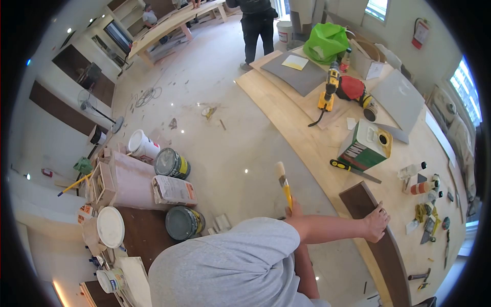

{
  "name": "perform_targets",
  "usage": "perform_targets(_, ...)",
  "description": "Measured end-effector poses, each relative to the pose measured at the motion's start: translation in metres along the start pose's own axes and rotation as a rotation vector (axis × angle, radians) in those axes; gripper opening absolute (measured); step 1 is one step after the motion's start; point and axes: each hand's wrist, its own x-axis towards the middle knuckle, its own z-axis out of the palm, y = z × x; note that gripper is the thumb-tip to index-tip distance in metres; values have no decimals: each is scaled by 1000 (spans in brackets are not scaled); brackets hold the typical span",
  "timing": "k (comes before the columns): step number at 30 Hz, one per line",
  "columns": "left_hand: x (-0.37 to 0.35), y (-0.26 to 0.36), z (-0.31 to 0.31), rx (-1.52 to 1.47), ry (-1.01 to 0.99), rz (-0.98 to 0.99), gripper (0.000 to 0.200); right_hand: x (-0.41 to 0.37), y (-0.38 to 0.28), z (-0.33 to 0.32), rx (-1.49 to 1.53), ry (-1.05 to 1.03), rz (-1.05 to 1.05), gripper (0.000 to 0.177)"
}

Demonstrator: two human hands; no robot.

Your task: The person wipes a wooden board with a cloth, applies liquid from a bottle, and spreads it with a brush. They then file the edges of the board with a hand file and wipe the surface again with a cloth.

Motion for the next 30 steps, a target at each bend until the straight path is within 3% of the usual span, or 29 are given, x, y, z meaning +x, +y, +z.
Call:
perform_targets(3,1,-1,0,12,-5,3,77,20,0,-14,-9,-92,-88,45)
perform_targets(7,1,-3,2,32,-40,12,77,-5,51,-92,-111,-2,12,36)
perform_targets(9,1,-6,27,88,214,90,59,-46,85,-141,-180,53,147,33)
perform_targets(10,-5,-12,-3,-43,109,108,37,-80,103,-164,-208,93,262,33)
perform_targets(11,-1,-19,18,-167,310,101,27,-125,117,-187,-220,96,463,32)
perform_targets(13,-5,-29,30,-199,417,204,18,-186,119,-208,-251,313,469,42)
perform_targets(15,-10,-29,34,-44,382,207,23,-240,99,-235,-4,495,626,38)
perform_targets(16,-17,-23,15,-83,310,209,25,-263,84,-246,211,690,637,39)
perform_targets(17,-23,-18,17,-91,377,209,29,-280,62,-265,297,782,619,39)
perform_targets(19,-30,-9,33,16,387,174,36,-299,40,-302,572,981,300,36)
perform_targets(21,-31,-3,25,46,401,174,38,-293,8,-356,576,1040,129,34)
perform_targets(23,-38,-2,28,40,413,158,38,-275,-16,-408,423,1128,180,37)
perform_targets(25,-43,2,22,54,377,141,39,-249,-33,-465,49,1084,291,35)
perform_targets(27,-42,5,21,53,345,137,40,-222,-28,-529,-299,879,375,31)
perform_targets(30,-44,4,17,72,296,111,42,-164,18,-616,-436,548,430,36)
